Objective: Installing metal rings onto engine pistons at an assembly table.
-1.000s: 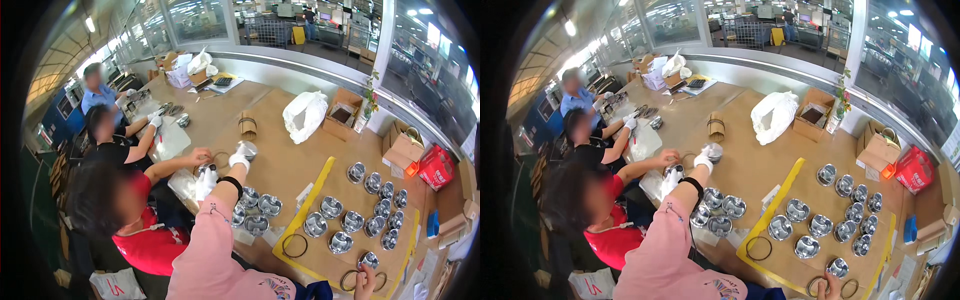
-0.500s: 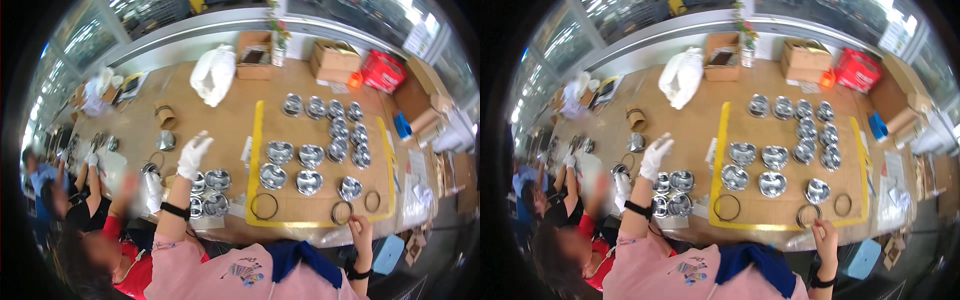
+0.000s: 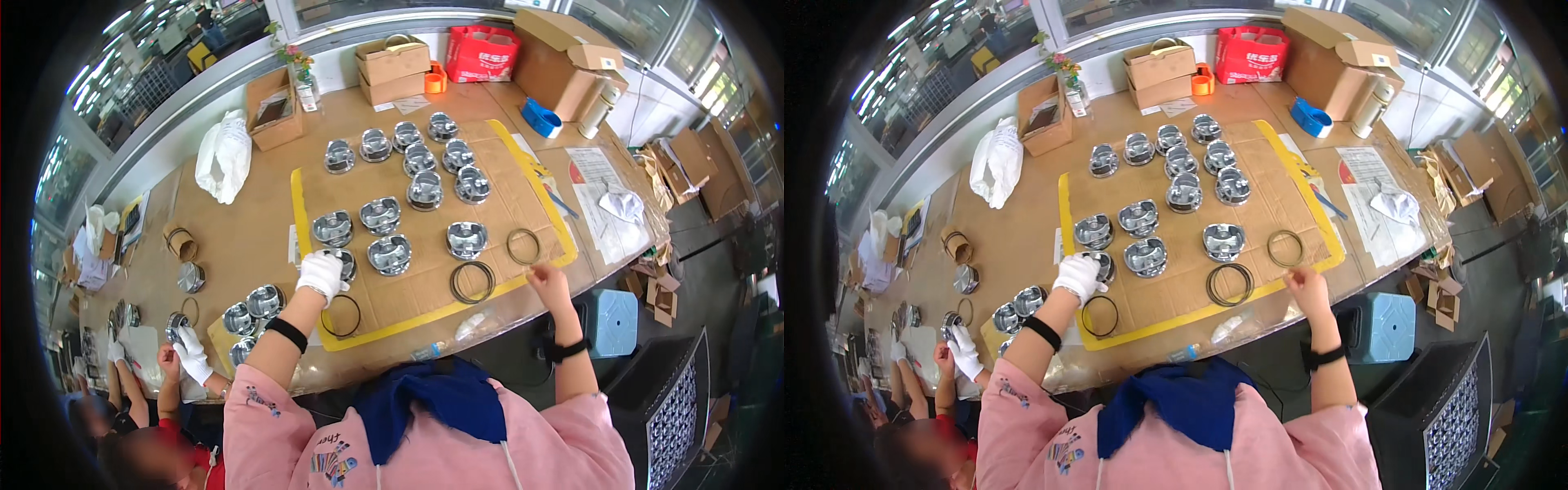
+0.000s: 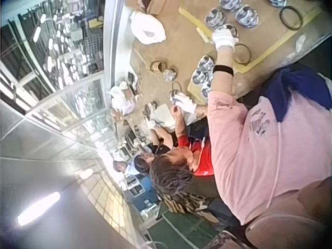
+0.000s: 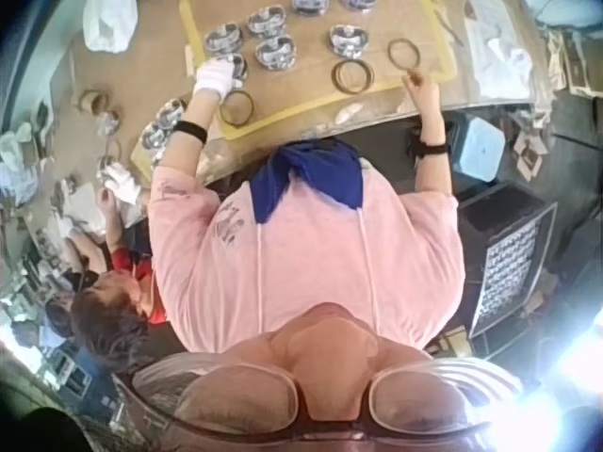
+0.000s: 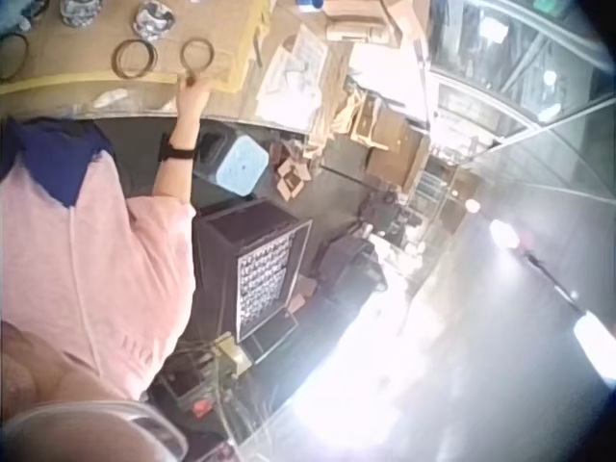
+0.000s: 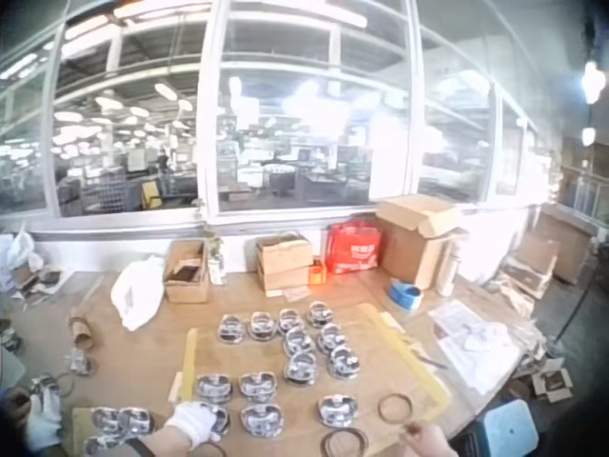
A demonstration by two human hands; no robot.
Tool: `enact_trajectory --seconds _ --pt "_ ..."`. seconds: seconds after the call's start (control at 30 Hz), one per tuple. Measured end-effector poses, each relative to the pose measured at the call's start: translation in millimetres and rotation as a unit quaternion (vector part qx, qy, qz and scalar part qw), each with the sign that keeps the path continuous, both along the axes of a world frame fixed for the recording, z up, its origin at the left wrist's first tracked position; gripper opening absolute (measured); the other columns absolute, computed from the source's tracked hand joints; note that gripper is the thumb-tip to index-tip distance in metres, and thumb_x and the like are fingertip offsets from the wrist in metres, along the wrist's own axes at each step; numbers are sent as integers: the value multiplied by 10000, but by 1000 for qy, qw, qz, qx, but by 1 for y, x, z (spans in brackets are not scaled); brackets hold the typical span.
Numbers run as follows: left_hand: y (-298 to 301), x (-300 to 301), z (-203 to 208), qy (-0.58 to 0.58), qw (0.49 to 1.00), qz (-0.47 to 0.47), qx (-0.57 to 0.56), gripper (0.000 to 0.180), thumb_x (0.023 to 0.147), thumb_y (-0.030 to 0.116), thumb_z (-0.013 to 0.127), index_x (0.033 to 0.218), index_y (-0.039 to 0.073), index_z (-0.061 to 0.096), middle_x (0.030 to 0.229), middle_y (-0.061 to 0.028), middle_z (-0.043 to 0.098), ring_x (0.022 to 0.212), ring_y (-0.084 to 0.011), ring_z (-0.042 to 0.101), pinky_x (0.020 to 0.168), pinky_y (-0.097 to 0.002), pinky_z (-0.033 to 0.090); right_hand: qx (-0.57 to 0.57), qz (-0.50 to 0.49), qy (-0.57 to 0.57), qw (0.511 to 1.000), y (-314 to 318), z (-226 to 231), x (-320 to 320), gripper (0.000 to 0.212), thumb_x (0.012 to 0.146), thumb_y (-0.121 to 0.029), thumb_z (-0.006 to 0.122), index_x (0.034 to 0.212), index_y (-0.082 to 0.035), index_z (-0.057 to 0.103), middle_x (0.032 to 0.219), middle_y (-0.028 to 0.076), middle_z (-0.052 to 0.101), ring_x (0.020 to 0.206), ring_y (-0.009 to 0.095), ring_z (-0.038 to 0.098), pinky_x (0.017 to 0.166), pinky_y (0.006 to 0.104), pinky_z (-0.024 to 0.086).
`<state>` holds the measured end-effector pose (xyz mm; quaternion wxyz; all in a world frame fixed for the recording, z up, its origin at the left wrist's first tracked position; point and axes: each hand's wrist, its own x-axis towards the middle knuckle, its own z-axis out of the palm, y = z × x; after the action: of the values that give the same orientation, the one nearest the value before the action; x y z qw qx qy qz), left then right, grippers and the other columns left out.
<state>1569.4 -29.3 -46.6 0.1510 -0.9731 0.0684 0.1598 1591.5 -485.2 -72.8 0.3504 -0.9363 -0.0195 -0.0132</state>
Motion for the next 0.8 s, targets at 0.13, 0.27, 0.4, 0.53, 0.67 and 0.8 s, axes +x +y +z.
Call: enact_trajectory --seconds 0.13,0.27,0.4,0.53,0.67,0.8 --pt "-20 -16 62 -22 960 153 -234 499 770 534 630 872 46 629 875 -131 657 838 -259 632 734 -352 494 -112 -91 -63 988 -29 -41 56 306 732 -270 690 894 -13 659 851 164 650 799 313 635 711 402 503" --pt "-13 -39 70 13 712 291 -639 449 896 428 517 1067 16 569 966 -119 637 880 -191 623 771 -297 494 -172 -108 -25 979 -35 -58 96 234 752 -257 663 875 -58 676 893 143 653 832 320 629 735 418 498" --pt "-32 -83 66 -62 510 231 -826 467 970 303 411 1309 -18 389 1140 -116 565 952 -173 587 836 -302 478 -159 -134 46 977 -25 -53 101 156 776 -219 629 840 -92 693 925 114 652 856 305 622 731 409 496" --pt "-61 -103 67 -101 360 276 -886 474 972 346 407 1281 -13 421 1143 -87 561 980 -171 572 860 -319 469 -175 -155 -54 971 -26 -57 92 201 785 -281 625 833 -104 706 875 113 657 824 305 623 723 396 489" --pt "-74 -109 48 -105 325 267 -901 468 964 340 430 1286 0 414 1161 -77 544 1026 -174 550 902 -329 443 -162 -136 -120 970 -34 -64 86 190 792 -256 628 838 -85 696 833 116 654 768 289 628 689 384 493" --pt "-87 -110 52 -81 273 298 -911 422 950 349 453 1237 39 444 1124 -71 565 972 -140 556 719 -267 479 -28 -141 -101 984 -36 -68 88 161 825 -174 623 836 -17 656 700 97 634 579 190 605 550 309 476"
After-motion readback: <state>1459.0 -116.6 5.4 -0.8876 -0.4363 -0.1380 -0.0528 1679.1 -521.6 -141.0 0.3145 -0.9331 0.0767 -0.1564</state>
